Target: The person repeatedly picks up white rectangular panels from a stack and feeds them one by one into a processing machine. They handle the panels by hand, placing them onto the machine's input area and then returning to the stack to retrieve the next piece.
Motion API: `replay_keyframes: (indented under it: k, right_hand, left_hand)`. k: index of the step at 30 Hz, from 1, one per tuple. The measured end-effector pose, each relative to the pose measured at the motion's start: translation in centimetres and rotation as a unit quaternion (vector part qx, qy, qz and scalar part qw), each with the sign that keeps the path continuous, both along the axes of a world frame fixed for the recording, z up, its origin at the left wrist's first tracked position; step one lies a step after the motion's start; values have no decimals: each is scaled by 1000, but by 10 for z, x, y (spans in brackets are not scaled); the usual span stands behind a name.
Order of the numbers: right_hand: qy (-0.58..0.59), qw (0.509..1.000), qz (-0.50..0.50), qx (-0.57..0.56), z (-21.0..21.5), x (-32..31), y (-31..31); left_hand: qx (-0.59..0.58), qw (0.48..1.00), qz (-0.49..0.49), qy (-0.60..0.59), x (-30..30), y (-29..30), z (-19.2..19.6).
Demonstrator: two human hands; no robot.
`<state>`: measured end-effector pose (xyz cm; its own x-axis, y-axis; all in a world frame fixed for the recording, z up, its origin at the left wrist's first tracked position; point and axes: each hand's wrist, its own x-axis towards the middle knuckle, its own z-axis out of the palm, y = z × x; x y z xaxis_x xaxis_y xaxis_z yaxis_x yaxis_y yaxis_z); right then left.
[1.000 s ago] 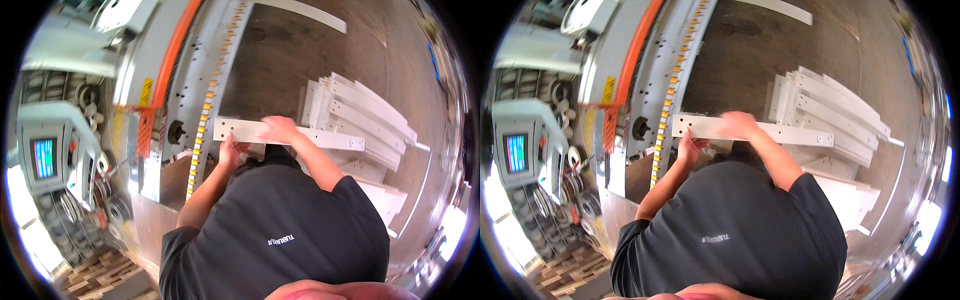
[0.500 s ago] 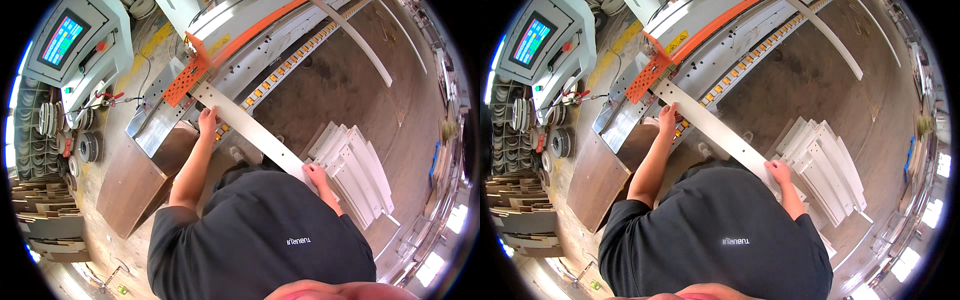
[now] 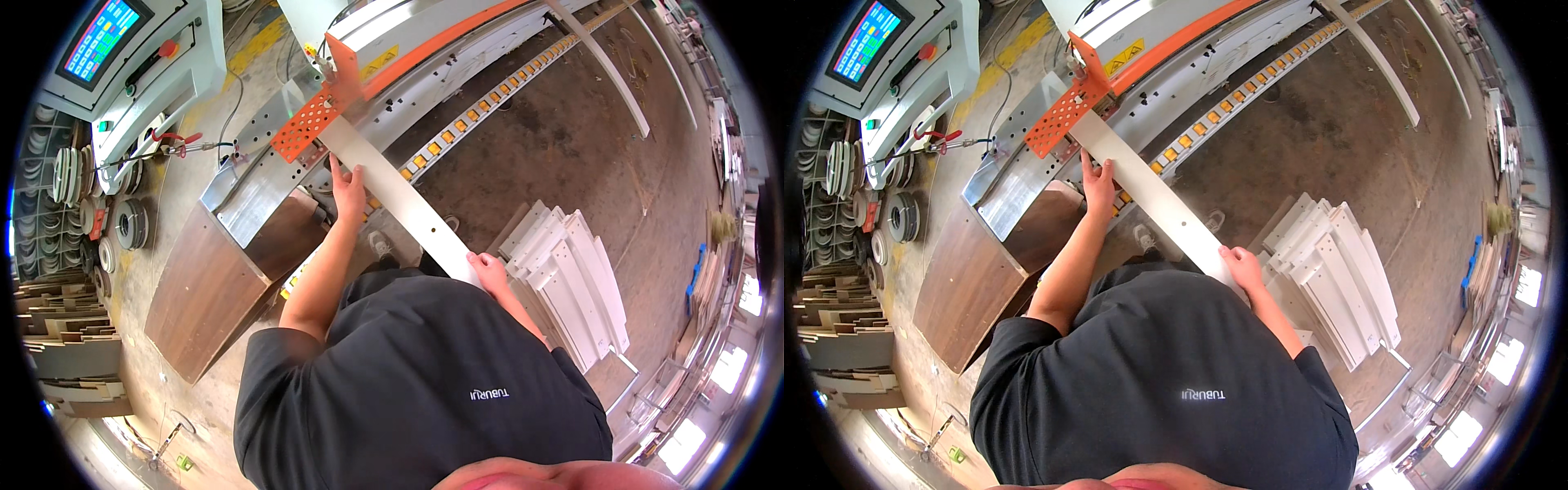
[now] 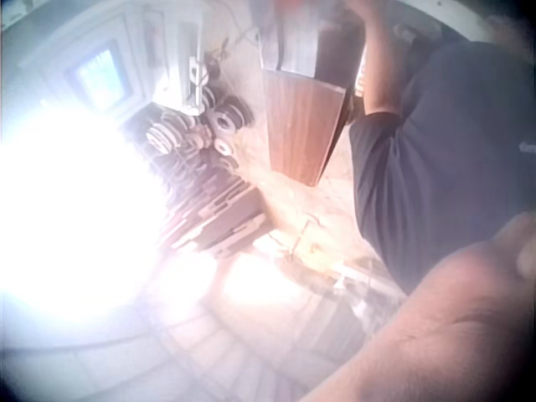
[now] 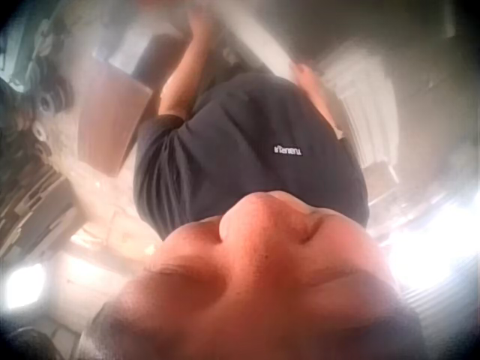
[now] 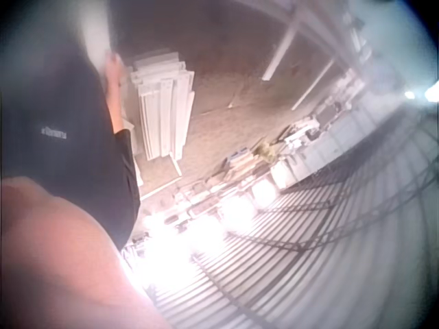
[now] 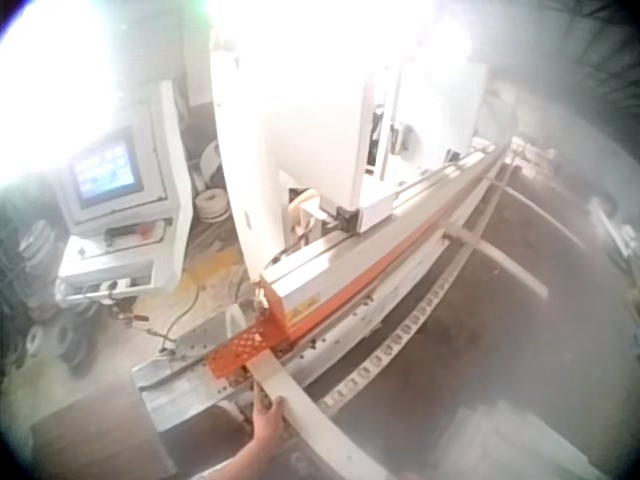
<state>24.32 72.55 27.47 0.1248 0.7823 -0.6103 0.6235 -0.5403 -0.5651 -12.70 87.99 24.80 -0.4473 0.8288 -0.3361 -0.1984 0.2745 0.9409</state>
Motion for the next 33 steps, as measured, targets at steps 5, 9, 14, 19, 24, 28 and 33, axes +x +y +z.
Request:
replay_keyframes:
  k: [5, 9, 14, 19, 24, 28, 33]
  right_hand:
    - [31, 999, -9, -18, -5, 10, 13]
    - [29, 999, -11, -15, -8, 23, 24]
    - [20, 1000, -21, -10, -14, 52, 51]
    - [13, 1000, -15, 15, -25, 86, 84]
    - [-53, 995, -15, 78, -2, 104, 117]
    - [-118, 887, 57, 442, 39, 85, 121]
    - [136, 916, 215, 311, 39, 102, 74]
  left_hand:
    - [2, 997, 2, -72, -1, 8, -4]
    - [24, 997, 1, -78, 9, 24, -13]
    - [34, 993, 19, -114, 38, 54, -13]
    - [45, 993, -27, -106, 64, 90, -21]
    - [14, 991, -48, -126, 90, 122, -22]
    - [-42, 986, -160, 7, 103, 128, -14]
    - [66, 833, -319, 446, 130, 92, -41]
